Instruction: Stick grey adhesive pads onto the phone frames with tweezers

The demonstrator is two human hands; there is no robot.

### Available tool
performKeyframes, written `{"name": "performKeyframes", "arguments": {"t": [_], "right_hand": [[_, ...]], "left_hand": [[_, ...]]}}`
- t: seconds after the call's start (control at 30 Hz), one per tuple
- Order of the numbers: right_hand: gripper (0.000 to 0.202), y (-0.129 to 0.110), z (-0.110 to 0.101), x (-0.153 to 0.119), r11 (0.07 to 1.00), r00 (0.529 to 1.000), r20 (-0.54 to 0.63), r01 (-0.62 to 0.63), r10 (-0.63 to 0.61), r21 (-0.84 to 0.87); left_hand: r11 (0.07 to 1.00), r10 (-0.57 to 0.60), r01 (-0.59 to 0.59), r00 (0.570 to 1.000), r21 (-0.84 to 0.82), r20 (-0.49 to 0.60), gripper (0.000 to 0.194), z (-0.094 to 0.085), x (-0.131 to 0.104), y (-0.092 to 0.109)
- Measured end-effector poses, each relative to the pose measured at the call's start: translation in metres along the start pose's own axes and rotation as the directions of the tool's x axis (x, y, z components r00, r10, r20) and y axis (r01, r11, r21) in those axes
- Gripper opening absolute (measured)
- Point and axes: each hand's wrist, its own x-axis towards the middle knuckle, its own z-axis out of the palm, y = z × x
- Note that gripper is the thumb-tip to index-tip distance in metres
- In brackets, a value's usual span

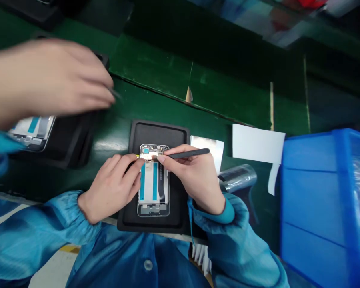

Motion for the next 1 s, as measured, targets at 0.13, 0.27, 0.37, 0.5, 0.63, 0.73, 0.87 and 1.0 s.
{"name": "performKeyframes", "arguments": {"t": [0.13, 0.27, 0.37, 0.5, 0.63, 0.73, 0.87, 1.0], "right_hand": [[0.026, -0.0017, -0.0001, -0.0016, 0.999, 1.000, -0.001, -0.012, 0.012, -0.042], [0.023, -0.0021, -0.0001, -0.0020, 0.998, 1.000, 0.002, -0.011, 0.011, -0.055], [0.020, -0.0034, 0.0002, -0.0017, 0.998, 1.000, 0.009, -0.013, 0.014, -0.062], [0.019, -0.0036, 0.0002, -0.0012, 0.998, 1.000, 0.013, -0.007, 0.008, -0.064], [0.019, -0.0022, 0.0000, -0.0010, 0.997, 1.000, 0.015, -0.007, 0.009, -0.080], [0.019, -0.0019, 0.0000, -0.0012, 0.995, 1.000, 0.012, -0.004, 0.005, -0.100], [0.016, -0.0026, 0.0001, -0.0018, 0.992, 1.000, 0.004, 0.013, -0.013, -0.122], [0.015, -0.0020, -0.0004, -0.0020, 0.990, 1.000, 0.004, 0.026, -0.026, -0.136]], "left_hand": [[1.000, 0.001, -0.001, 1.000, 0.009, -0.020, 0.032, 0.0001, 0.0002, -0.0005], [1.000, 0.006, -0.006, 1.000, 0.009, -0.016, 0.032, -0.0010, 0.0008, -0.0004], [1.000, 0.017, -0.017, 1.000, 0.017, 0.007, 0.033, -0.0018, 0.0014, -0.0002], [1.000, 0.022, -0.022, 1.000, 0.012, -0.013, 0.034, -0.0016, 0.0022, -0.0002], [1.000, 0.027, -0.026, 1.000, 0.013, -0.013, 0.034, -0.0017, 0.0024, 0.0000], [0.999, 0.028, -0.027, 0.999, 0.016, -0.017, 0.034, -0.0021, 0.0023, 0.0004], [1.000, 0.024, -0.024, 1.000, 0.019, -0.011, 0.034, -0.0017, 0.0018, 0.0003], [0.999, 0.024, -0.024, 1.000, 0.023, -0.014, 0.032, -0.0010, 0.0018, 0.0002]]}}
